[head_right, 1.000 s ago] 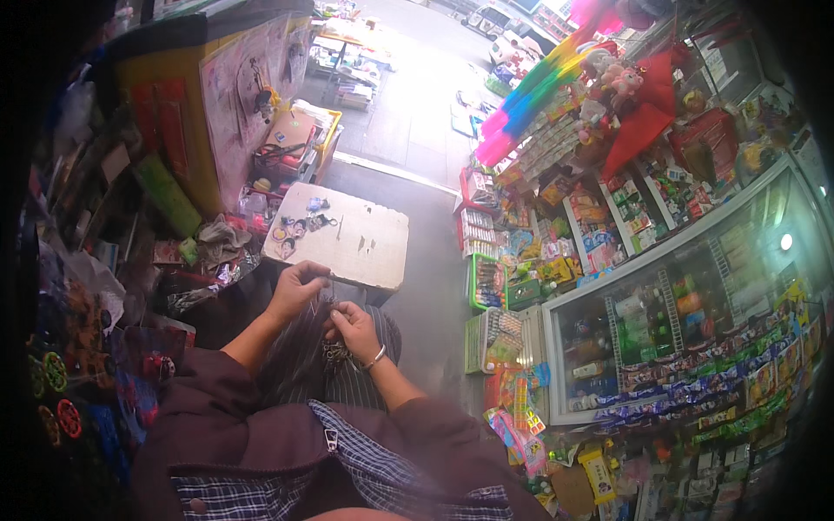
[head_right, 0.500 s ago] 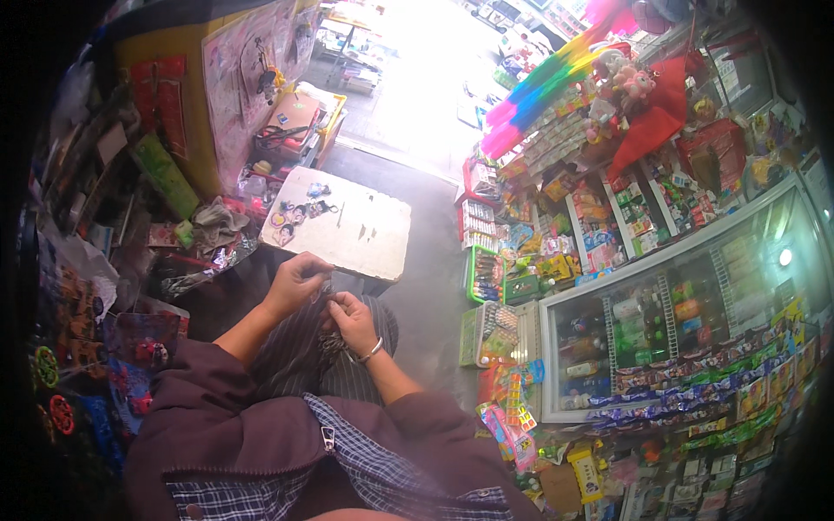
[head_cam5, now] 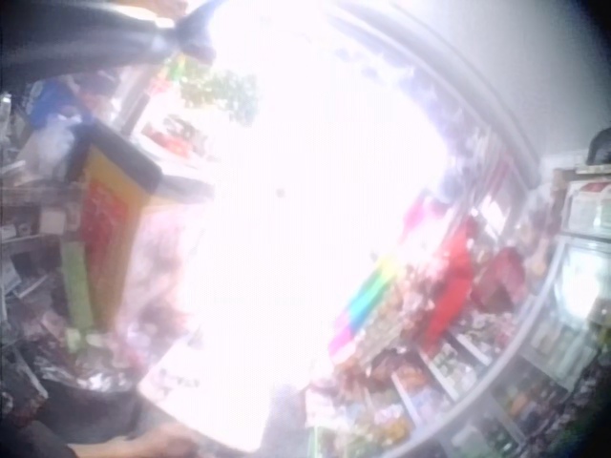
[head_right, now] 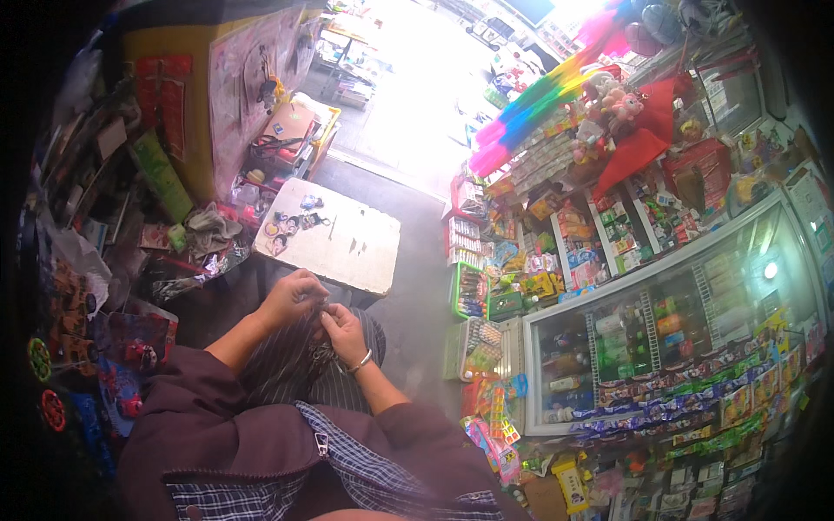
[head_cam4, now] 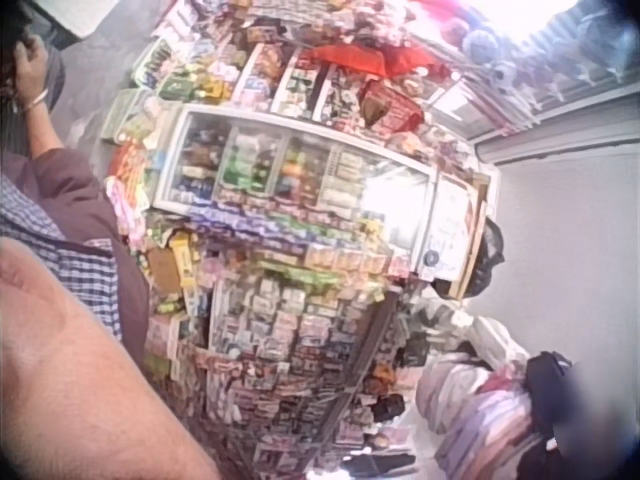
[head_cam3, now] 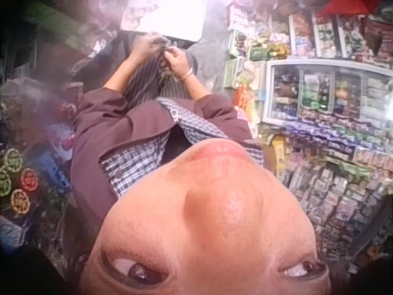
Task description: The person sits on the floor and assembles small metal keychains by attaching charms to split rings. They pick up individual charms and rings from a white tray, open the rings, link the pieces, and place the assembled keychains back on the tray.
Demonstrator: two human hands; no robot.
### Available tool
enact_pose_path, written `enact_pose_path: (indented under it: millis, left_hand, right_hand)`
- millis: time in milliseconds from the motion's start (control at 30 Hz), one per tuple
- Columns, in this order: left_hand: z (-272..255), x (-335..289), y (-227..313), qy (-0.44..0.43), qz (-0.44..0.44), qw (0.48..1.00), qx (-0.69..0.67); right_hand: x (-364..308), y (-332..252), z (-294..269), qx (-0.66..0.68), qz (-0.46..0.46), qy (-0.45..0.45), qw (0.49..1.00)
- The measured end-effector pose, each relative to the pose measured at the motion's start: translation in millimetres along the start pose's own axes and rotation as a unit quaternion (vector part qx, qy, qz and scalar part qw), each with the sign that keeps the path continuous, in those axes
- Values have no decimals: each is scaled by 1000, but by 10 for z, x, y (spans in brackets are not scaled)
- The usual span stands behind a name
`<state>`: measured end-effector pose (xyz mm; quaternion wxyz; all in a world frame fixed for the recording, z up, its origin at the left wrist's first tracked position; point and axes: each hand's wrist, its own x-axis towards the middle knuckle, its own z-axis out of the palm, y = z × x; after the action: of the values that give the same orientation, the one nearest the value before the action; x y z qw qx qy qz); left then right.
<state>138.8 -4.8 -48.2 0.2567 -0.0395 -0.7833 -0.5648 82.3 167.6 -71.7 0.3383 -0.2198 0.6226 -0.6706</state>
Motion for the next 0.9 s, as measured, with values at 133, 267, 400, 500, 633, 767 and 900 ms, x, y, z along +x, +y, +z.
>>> enact_pose_path:
  millis: [133, 267, 400, 500, 633, 767, 900]
  left_hand:
    - [-31, -11, 40, -20, 21, 1000, 10]
    - [-90, -1, 78, -40, 31, 999, 18]
    - [-94, -4, 45, -13, -53, 998, 24]
    - [-50, -2, 3, -13, -80, 996, 38]
    - [35, 0, -26, -31, -83, 996, 10]
    - [60, 44, -36, -55, -184, 974, -123]
    - [52, 63, -25, -38, -196, 970, -137]
  right_hand:
    - [-6, -25, 13, -13, -2, 3, 1000]
    - [-5, -93, 66, -9, -15, 13, 1000]
    - [-66, -153, 81, -54, 11, 37, 998]
    - [-79, -133, 104, 16, 20, 31, 999]
    - [-50, -91, 84, -19, 19, 57, 998]
    - [-41, -115, 16, -6, -3, 27, 1000]
    - [-54, -128, -29, 25, 3, 31, 999]
